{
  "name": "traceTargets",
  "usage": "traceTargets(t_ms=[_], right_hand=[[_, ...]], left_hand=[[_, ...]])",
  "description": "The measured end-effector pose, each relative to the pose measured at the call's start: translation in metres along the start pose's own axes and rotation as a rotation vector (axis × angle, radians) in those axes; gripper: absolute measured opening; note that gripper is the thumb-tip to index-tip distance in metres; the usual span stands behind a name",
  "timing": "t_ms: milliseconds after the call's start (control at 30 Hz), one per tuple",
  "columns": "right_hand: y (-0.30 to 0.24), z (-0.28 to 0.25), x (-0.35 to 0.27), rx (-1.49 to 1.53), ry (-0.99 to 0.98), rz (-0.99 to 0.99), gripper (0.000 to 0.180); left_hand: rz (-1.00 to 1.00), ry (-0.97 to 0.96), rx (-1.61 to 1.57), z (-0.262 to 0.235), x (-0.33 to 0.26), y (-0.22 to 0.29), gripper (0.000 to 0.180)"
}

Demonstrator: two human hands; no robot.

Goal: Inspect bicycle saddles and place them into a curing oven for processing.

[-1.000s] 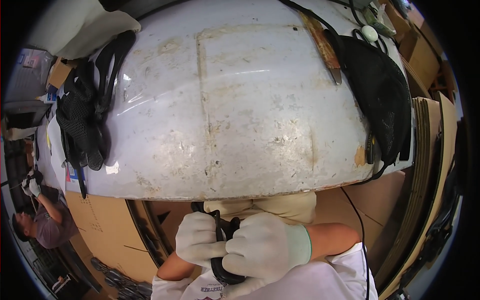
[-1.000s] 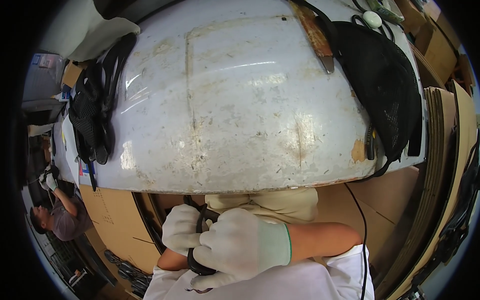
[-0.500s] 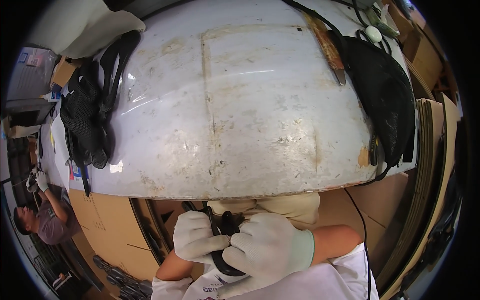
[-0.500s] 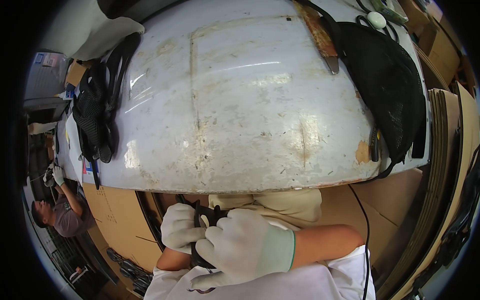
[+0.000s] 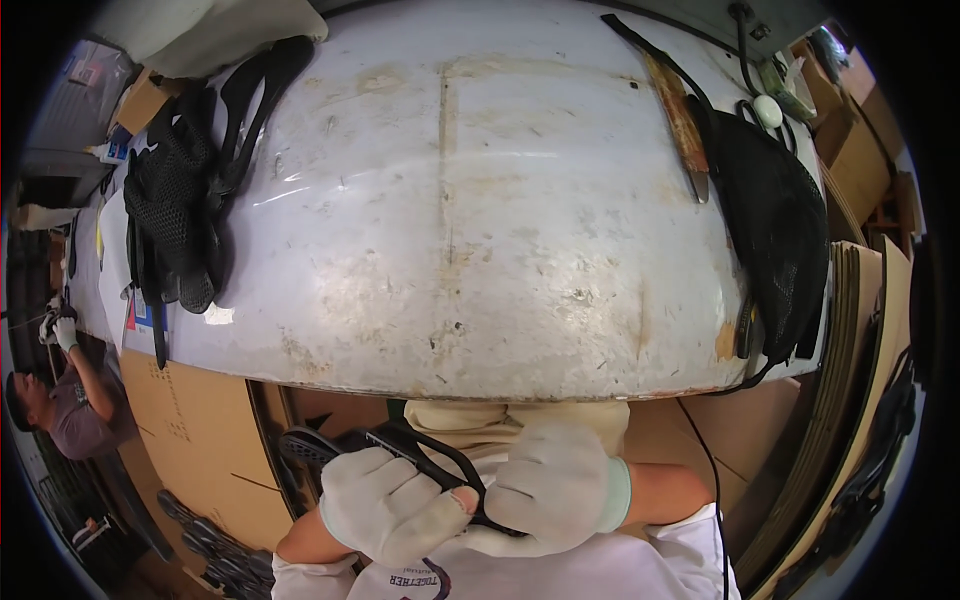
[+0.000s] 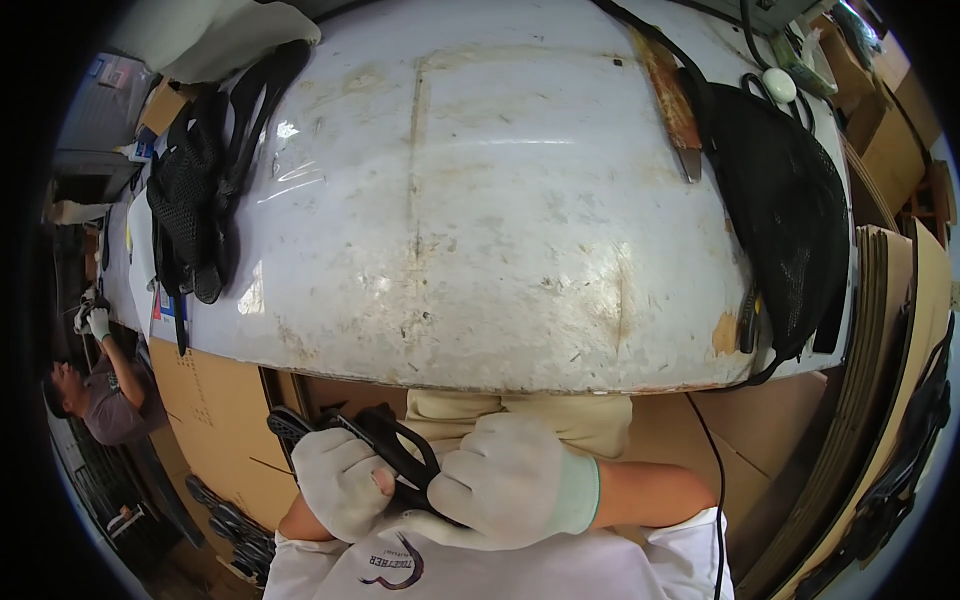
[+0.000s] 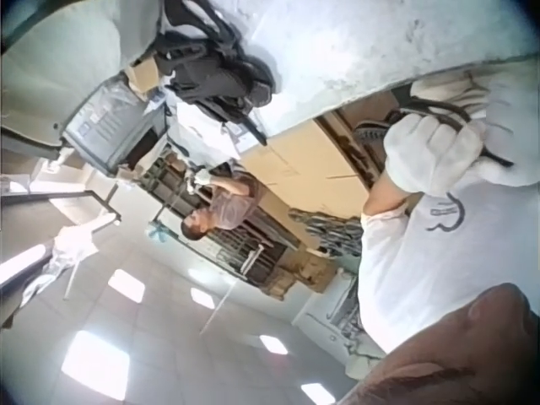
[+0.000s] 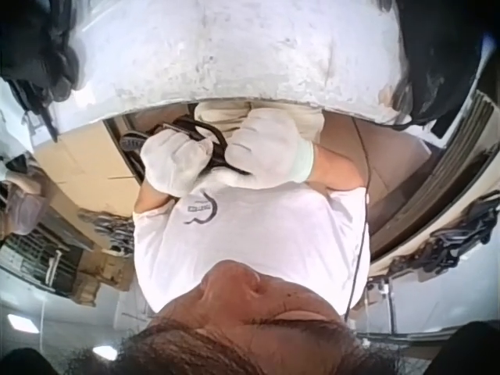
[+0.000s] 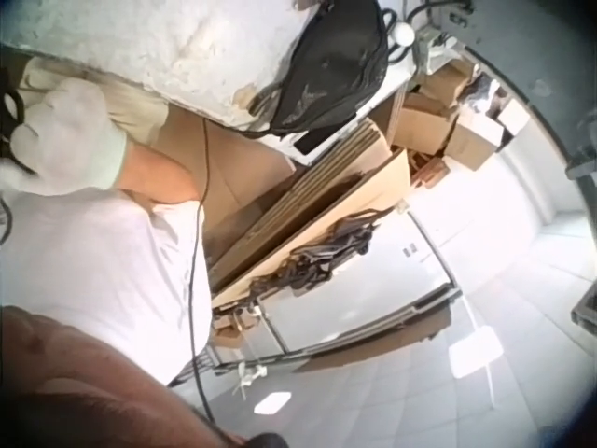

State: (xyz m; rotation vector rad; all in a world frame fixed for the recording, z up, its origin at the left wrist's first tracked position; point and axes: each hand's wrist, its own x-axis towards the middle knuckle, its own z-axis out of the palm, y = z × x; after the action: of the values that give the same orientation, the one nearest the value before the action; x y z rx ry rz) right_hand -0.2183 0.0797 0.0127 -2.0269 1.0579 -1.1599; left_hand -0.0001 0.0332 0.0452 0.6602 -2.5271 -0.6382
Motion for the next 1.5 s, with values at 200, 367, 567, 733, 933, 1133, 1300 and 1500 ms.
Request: traceTargets(t_ms=[200, 367, 567, 733, 933, 1133, 1300, 1500], right_hand=[[0.019, -0.037, -0.004, 0.060, -0.053, -0.080, 0.038], [0.040, -0.047, -0.012, 0.217, -0.013, -0.129, 0.035], [0.057, -0.039, -0.017, 0.447, 0.076, -0.124, 0.038], [0.059, -0.042, -0.019, 0.605, 0.190, -0.105, 0.035], [0.056, -0.047, -0.023, 0.512, 0.131, -0.123, 0.030], [0.047, -0.055, -0.024, 0.406, 0.040, -0.167, 0.038], [0.043, -0.061, -0.023, 0.107, -0.076, -0.148, 0.044], [0.006, -0.056, 0.001, -0.359, -0.257, 0.082, 0.048]], left_hand=[[-0.483, 0.682, -0.025, -0.025, -0.017, 0.002, 0.048], [-0.434, 0.404, -0.868, -0.026, -0.052, -0.049, 0.081], [-0.682, 0.540, -0.591, -0.019, -0.042, -0.018, 0.078], [-0.550, 0.483, -0.597, -0.019, -0.032, -0.007, 0.071], [-0.572, 0.329, -0.621, -0.029, -0.040, -0.012, 0.062], [-0.579, 0.181, -0.731, -0.037, -0.034, -0.016, 0.067], [-0.540, 0.017, -0.928, -0.037, -0.024, -0.034, 0.075], [-0.531, 0.099, -0.556, -0.037, -0.005, -0.013, 0.067]])
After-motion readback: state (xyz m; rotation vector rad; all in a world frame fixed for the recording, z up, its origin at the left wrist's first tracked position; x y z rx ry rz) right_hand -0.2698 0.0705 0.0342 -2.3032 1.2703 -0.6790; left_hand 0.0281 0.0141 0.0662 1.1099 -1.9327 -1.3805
